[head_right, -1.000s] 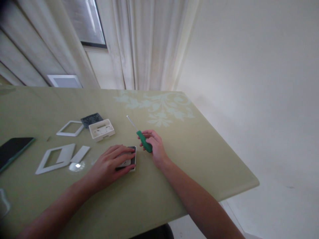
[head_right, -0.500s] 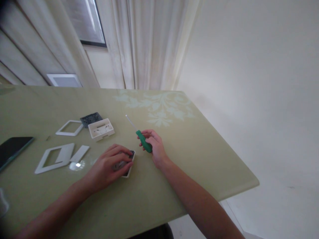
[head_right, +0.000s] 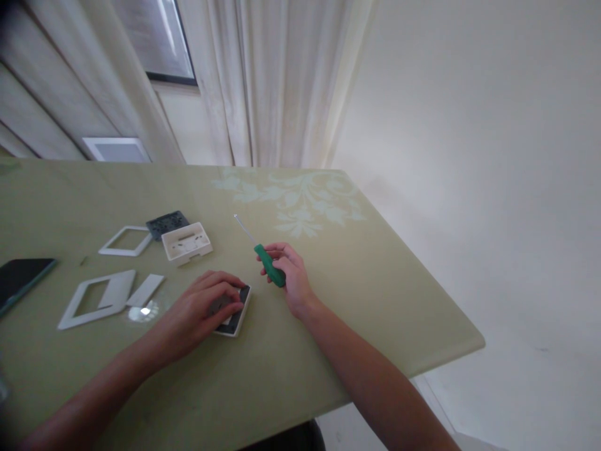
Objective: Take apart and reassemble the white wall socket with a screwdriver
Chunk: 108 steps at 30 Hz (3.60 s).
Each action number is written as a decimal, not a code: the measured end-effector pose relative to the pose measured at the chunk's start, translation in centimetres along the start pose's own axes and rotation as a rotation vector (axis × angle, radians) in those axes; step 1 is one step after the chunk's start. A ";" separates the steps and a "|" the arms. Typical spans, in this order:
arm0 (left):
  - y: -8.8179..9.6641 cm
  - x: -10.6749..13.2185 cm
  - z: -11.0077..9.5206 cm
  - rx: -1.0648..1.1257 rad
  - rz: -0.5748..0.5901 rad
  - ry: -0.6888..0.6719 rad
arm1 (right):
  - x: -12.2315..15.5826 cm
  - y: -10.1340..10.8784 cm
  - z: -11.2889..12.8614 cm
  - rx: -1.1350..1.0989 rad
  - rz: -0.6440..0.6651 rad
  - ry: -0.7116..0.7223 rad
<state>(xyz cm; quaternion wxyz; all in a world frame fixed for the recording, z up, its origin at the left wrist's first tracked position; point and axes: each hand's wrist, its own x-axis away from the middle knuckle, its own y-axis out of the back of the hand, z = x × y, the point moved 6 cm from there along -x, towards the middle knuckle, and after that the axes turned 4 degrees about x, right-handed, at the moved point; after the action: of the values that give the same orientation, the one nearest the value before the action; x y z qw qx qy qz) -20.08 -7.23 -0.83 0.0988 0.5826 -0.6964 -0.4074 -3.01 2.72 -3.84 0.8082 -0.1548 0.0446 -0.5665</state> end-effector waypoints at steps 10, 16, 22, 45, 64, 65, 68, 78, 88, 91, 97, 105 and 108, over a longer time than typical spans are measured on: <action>0.0 0.1 0.1 -0.041 -0.076 -0.014 | -0.1 -0.1 0.0 -0.005 0.005 0.004; 0.6 0.5 -2.2 -0.308 -0.085 -0.351 | -0.1 0.0 -0.1 -0.006 0.003 0.003; 0.6 0.7 -2.0 -0.298 0.111 -0.383 | -0.2 0.1 -0.1 0.000 -0.010 -0.002; -0.8 0.6 0.0 -0.369 -0.038 -0.255 | -0.5 0.8 1.0 0.114 -0.010 0.153; -0.6 0.6 2.1 -0.203 -0.059 0.019 | 0.6 -7.9 12.9 0.858 -0.082 1.146; -0.7 0.6 2.1 -0.188 -0.055 0.023 | 0.5 -7.9 12.6 0.852 -0.079 1.138; -0.6 0.7 2.2 -0.172 -0.063 0.028 | 0.3 -7.6 12.4 0.853 -0.080 1.128; -0.6 0.9 2.0 -0.183 -0.038 0.019 | 0.8 -7.7 12.8 0.869 -0.083 1.134; -0.5 1.0 2.2 -0.175 -0.050 -0.002 | 1.1 -7.7 13.0 0.855 -0.117 1.137; -0.5 0.9 2.1 -0.173 -0.051 -0.004 | 0.9 -7.8 12.8 0.847 -0.089 1.130; -0.5 0.7 1.9 -0.165 -0.037 0.019 | 0.9 -8.0 12.5 0.855 -0.041 1.121; -0.5 0.9 2.1 -0.166 -0.054 0.004 | 1.0 -7.8 12.8 0.840 -0.105 1.133; -0.5 0.9 2.1 -0.162 -0.052 0.008 | 0.7 -7.8 12.5 0.844 -0.085 1.114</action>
<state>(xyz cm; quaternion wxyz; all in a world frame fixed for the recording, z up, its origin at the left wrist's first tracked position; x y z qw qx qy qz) -21.25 -7.09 -2.78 0.1379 0.5921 -0.6454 -0.4625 -6.72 2.10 10.47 0.6332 0.4841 0.2220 -0.5616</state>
